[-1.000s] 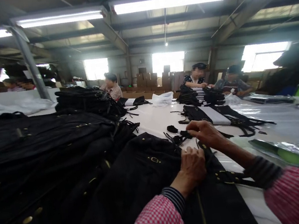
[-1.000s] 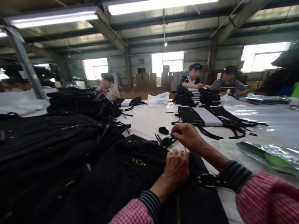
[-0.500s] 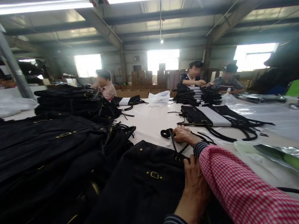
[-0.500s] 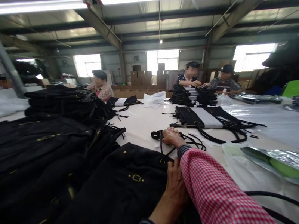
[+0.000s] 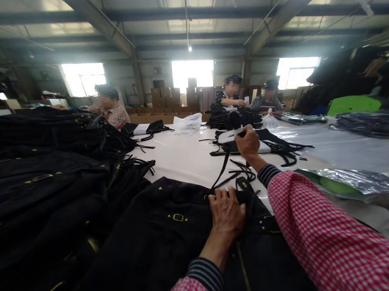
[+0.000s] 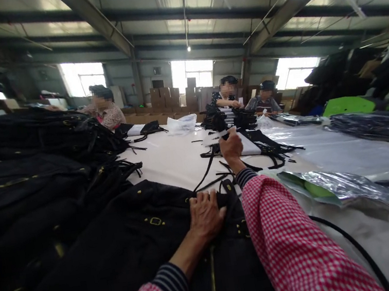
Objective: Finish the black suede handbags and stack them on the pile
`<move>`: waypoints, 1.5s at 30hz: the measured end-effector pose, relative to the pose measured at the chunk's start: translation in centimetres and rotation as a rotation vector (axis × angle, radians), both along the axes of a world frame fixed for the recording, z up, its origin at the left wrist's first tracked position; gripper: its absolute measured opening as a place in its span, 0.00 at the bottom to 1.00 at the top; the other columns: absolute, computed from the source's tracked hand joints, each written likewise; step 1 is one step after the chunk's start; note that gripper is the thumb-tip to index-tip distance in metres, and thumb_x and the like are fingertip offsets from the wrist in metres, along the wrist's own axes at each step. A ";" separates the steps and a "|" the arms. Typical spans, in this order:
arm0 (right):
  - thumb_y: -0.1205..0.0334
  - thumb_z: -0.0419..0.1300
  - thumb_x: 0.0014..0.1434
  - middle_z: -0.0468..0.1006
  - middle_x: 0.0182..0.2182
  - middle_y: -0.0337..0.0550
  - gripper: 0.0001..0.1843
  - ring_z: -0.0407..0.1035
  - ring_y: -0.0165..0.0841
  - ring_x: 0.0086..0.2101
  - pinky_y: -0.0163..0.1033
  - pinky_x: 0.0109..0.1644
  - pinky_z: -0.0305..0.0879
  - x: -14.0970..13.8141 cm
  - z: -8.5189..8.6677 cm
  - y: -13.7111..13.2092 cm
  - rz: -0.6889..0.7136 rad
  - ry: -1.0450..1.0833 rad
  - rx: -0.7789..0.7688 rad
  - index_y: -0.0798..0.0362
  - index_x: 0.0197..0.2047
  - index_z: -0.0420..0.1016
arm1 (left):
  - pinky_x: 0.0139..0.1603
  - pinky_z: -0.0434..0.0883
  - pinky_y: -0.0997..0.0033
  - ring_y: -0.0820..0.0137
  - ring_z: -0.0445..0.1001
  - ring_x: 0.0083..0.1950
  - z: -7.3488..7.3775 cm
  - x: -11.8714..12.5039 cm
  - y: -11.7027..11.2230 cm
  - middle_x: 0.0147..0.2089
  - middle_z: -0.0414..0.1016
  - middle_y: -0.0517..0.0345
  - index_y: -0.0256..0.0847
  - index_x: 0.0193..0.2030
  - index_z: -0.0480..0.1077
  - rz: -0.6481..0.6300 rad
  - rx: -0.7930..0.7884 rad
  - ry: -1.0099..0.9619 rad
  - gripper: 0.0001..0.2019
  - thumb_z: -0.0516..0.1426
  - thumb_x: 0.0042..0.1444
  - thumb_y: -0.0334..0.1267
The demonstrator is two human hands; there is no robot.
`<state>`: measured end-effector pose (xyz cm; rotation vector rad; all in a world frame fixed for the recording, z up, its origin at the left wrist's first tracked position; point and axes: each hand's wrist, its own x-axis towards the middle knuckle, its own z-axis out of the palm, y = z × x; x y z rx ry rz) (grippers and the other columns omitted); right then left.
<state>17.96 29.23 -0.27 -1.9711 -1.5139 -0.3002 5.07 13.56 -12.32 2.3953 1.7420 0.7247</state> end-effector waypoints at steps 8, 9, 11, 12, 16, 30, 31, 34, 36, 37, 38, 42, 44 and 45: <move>0.57 0.61 0.57 0.78 0.50 0.62 0.28 0.73 0.52 0.50 0.48 0.48 0.68 8.5 1.7 -5.2 -0.018 -0.154 -0.211 0.58 0.59 0.69 | 0.66 0.64 0.60 0.57 0.61 0.70 1.9 -3.1 3.2 0.71 0.62 0.43 0.38 0.70 0.56 0.330 -0.097 -0.499 0.26 0.53 0.66 0.40; 0.58 0.61 0.56 0.78 0.50 0.61 0.28 0.73 0.52 0.50 0.47 0.48 0.68 8.9 0.5 -6.0 0.005 -0.204 -0.313 0.56 0.59 0.69 | 0.67 0.62 0.60 0.57 0.60 0.71 2.2 -3.7 3.5 0.71 0.60 0.40 0.36 0.70 0.55 0.370 -0.092 -0.499 0.26 0.51 0.67 0.38; 0.61 0.61 0.55 0.78 0.49 0.59 0.27 0.74 0.50 0.50 0.45 0.47 0.68 9.2 -2.0 -7.7 0.059 -0.254 -0.448 0.54 0.59 0.70 | 0.69 0.60 0.58 0.56 0.59 0.71 2.6 -4.5 3.9 0.71 0.60 0.39 0.34 0.69 0.56 0.406 -0.073 -0.485 0.24 0.48 0.68 0.37; 0.63 0.62 0.54 0.79 0.48 0.58 0.26 0.74 0.49 0.49 0.45 0.47 0.68 9.2 -3.2 -8.5 0.086 -0.256 -0.487 0.54 0.58 0.71 | 0.69 0.60 0.58 0.56 0.59 0.71 2.8 -4.6 3.8 0.70 0.61 0.40 0.35 0.68 0.58 0.392 -0.063 -0.467 0.23 0.47 0.69 0.38; 0.61 0.64 0.54 0.79 0.48 0.55 0.25 0.72 0.49 0.50 0.45 0.49 0.67 9.2 -5.9 -11.0 0.193 -0.244 -0.561 0.54 0.55 0.73 | 0.68 0.59 0.54 0.55 0.65 0.65 2.9 -3.4 2.6 0.58 0.76 0.52 0.45 0.50 0.75 0.159 -0.065 -0.332 0.17 0.53 0.66 0.53; 0.58 0.58 0.62 0.78 0.47 0.46 0.13 0.69 0.42 0.50 0.42 0.54 0.62 11.5 -2.2 -24.1 0.534 -0.384 -0.506 0.49 0.49 0.76 | 0.54 0.67 0.57 0.52 0.73 0.57 4.0 -2.8 1.5 0.54 0.75 0.45 0.43 0.54 0.66 0.074 -0.095 -0.084 0.21 0.57 0.52 0.30; 0.59 0.58 0.62 0.77 0.49 0.47 0.14 0.68 0.44 0.51 0.44 0.55 0.61 12.3 -2.3 -25.2 0.514 -0.423 -0.535 0.49 0.51 0.75 | 0.52 0.67 0.58 0.53 0.74 0.56 4.2 -3.2 1.7 0.54 0.75 0.45 0.43 0.54 0.65 0.101 -0.102 -0.110 0.21 0.57 0.52 0.29; 0.62 0.58 0.61 0.75 0.53 0.50 0.18 0.67 0.46 0.54 0.45 0.53 0.63 14.5 -3.0 -27.4 0.380 -0.489 -0.597 0.50 0.55 0.73 | 0.49 0.69 0.60 0.53 0.76 0.53 4.5 -4.7 2.2 0.51 0.77 0.47 0.44 0.50 0.67 0.195 -0.146 -0.196 0.20 0.58 0.50 0.29; 0.63 0.58 0.62 0.74 0.53 0.51 0.19 0.69 0.45 0.52 0.44 0.49 0.65 15.4 -3.5 -28.0 0.277 -0.502 -0.617 0.51 0.56 0.72 | 0.47 0.69 0.60 0.52 0.76 0.53 4.5 -5.7 2.5 0.49 0.78 0.46 0.44 0.48 0.69 0.287 -0.168 -0.263 0.15 0.58 0.52 0.30; 0.62 0.58 0.62 0.75 0.52 0.51 0.18 0.70 0.45 0.51 0.43 0.48 0.65 15.8 -3.7 -28.2 0.238 -0.501 -0.616 0.51 0.56 0.72 | 0.47 0.69 0.60 0.52 0.76 0.53 4.5 -6.2 2.6 0.50 0.78 0.45 0.44 0.47 0.69 0.341 -0.170 -0.296 0.14 0.57 0.53 0.30; 0.61 0.57 0.63 0.75 0.52 0.52 0.18 0.70 0.45 0.50 0.43 0.46 0.66 16.0 -3.9 -28.2 0.211 -0.496 -0.608 0.51 0.56 0.72 | 0.47 0.70 0.60 0.53 0.76 0.53 4.5 -6.7 2.7 0.50 0.78 0.44 0.43 0.47 0.68 0.392 -0.168 -0.326 0.13 0.55 0.55 0.31; 0.60 0.57 0.63 0.75 0.49 0.54 0.15 0.69 0.47 0.51 0.45 0.46 0.65 16.6 -4.5 -27.4 0.212 -0.436 -0.560 0.52 0.52 0.74 | 0.49 0.69 0.60 0.56 0.75 0.54 4.1 -7.7 2.6 0.53 0.77 0.43 0.41 0.53 0.64 0.489 -0.138 -0.391 0.15 0.53 0.59 0.31; 0.63 0.57 0.61 0.75 0.47 0.54 0.11 0.69 0.47 0.50 0.45 0.47 0.65 16.8 -4.6 -26.8 0.241 -0.402 -0.545 0.53 0.46 0.75 | 0.50 0.69 0.62 0.58 0.74 0.55 3.7 -7.3 2.4 0.56 0.75 0.45 0.43 0.54 0.63 0.467 -0.128 -0.390 0.16 0.55 0.58 0.32; 0.66 0.58 0.60 0.75 0.46 0.54 0.09 0.69 0.47 0.50 0.45 0.47 0.64 16.9 -4.6 -26.5 0.251 -0.392 -0.537 0.53 0.43 0.75 | 0.51 0.69 0.62 0.59 0.73 0.57 3.5 -7.1 2.3 0.58 0.74 0.47 0.44 0.54 0.63 0.448 -0.124 -0.384 0.17 0.57 0.58 0.34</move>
